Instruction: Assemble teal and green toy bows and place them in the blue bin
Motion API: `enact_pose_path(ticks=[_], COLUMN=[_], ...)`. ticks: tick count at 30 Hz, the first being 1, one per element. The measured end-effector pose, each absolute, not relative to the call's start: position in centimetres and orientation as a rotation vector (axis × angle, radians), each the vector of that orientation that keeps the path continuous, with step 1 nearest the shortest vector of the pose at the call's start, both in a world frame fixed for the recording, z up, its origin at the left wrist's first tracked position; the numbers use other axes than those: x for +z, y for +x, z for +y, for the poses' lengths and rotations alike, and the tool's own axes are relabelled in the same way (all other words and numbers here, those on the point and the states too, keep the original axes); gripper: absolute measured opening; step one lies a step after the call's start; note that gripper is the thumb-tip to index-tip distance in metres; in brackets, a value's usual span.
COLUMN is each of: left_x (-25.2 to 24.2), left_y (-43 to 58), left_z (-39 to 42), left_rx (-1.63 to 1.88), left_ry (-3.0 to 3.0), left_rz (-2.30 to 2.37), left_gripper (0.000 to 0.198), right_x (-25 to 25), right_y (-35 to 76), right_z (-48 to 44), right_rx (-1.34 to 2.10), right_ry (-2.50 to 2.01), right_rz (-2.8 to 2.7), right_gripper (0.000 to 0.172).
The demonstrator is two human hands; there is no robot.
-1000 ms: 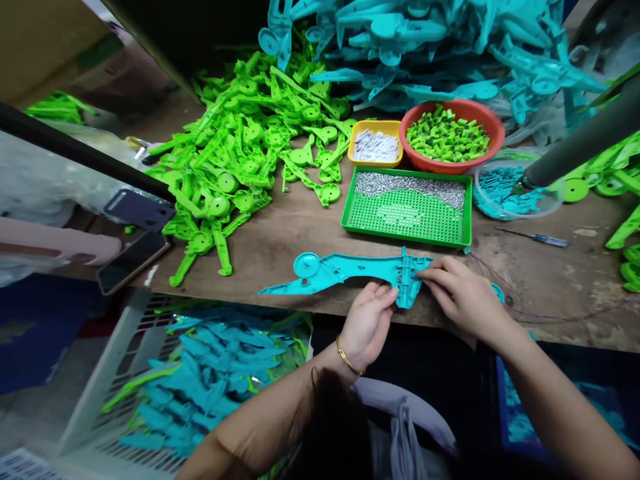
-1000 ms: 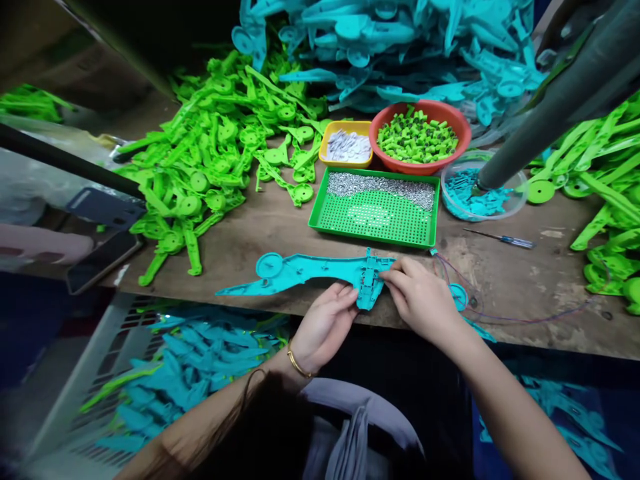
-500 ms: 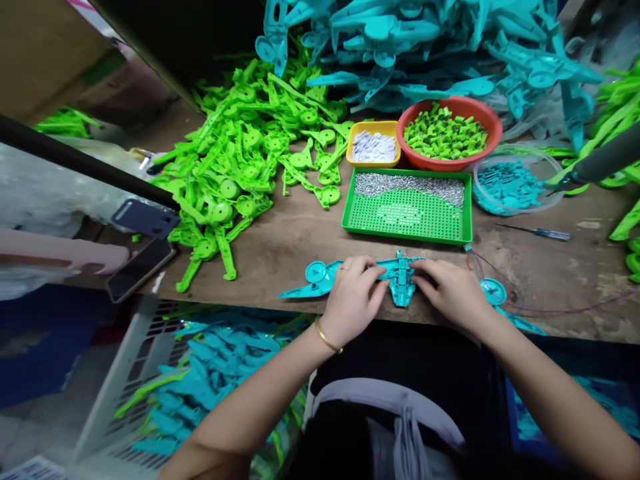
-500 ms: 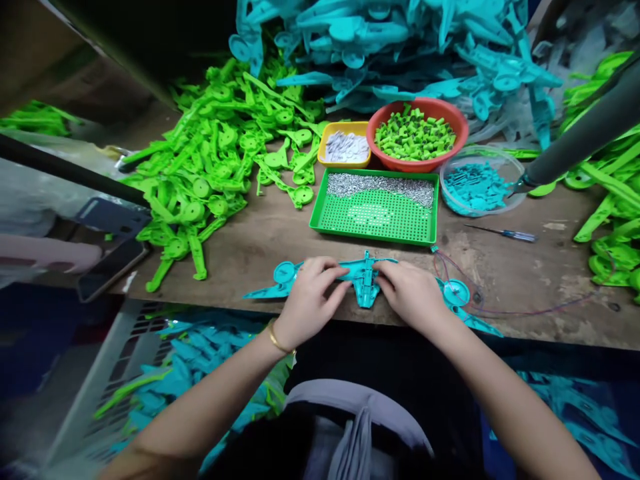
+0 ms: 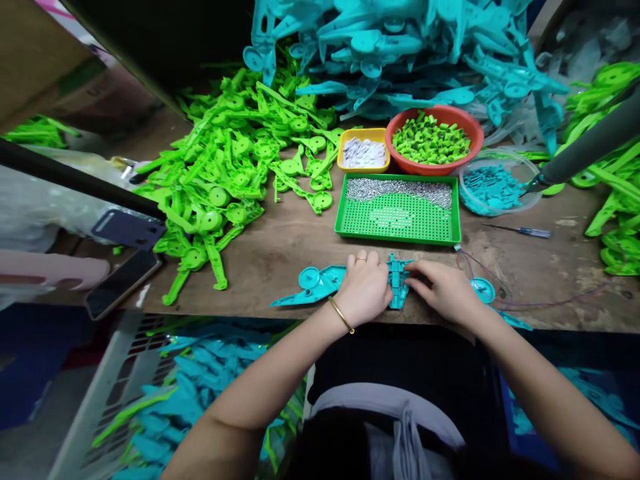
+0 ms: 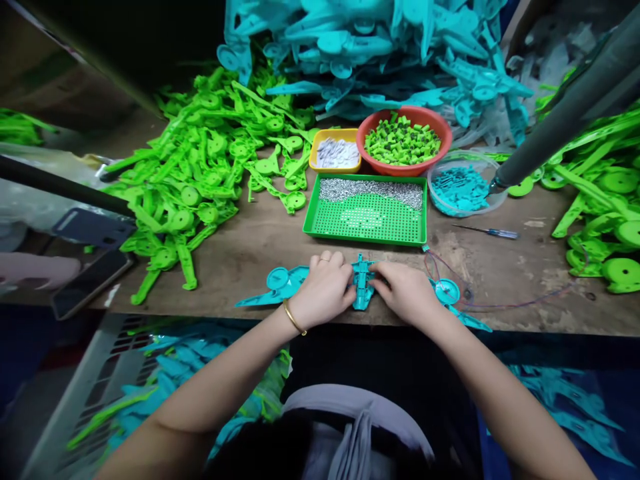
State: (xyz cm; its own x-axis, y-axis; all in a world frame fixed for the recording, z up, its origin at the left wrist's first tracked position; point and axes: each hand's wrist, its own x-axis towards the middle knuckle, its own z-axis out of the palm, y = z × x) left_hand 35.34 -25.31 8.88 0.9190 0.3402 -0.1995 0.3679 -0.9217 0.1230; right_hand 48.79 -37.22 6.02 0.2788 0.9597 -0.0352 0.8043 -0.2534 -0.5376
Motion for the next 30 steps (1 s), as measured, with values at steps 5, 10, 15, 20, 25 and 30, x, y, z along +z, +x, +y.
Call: enact_pose_path(ticks=[5, 10, 15, 20, 25, 30], left_x=[9.2, 7.4, 5.6, 5.2, 5.2, 5.5], left_y=[34.4, 31.8, 31.0, 31.4, 31.2, 31.2], left_z=[-24.6, -22.3, -22.2, -22.5, -22.5, -22.3], left_rx=[-0.159, 0.09, 0.289, 0.309, 0.459, 0.485], left_ry=[2.94, 2.764, 2.764, 2.71, 2.532, 2.385], left_rz=[0.53, 0.341, 0.335, 0.387, 0.444, 0.477], left_gripper=[0.017, 0.018, 0.021, 0.017, 0.013, 0.011], right_x=[6.2, 6.4, 6.8, 7.5, 8.3, 9.2], right_y=[49.9, 50.3, 49.6, 48.3, 47.7, 47.6], right_z=[-38.0, -38.4, -37.6, -36.2, -36.1, -37.0], right_rx=[0.598, 0.561, 0.549, 0.533, 0.565, 0.545], right_ry=[-1.974, -1.924, -2.091, -2.362, -2.407, -2.49], right_rz=[-1.656, -1.733, -1.705, -1.612, -1.749, -1.932], right_gripper=[0.025, 0.023, 0.021, 0.022, 0.025, 0.029])
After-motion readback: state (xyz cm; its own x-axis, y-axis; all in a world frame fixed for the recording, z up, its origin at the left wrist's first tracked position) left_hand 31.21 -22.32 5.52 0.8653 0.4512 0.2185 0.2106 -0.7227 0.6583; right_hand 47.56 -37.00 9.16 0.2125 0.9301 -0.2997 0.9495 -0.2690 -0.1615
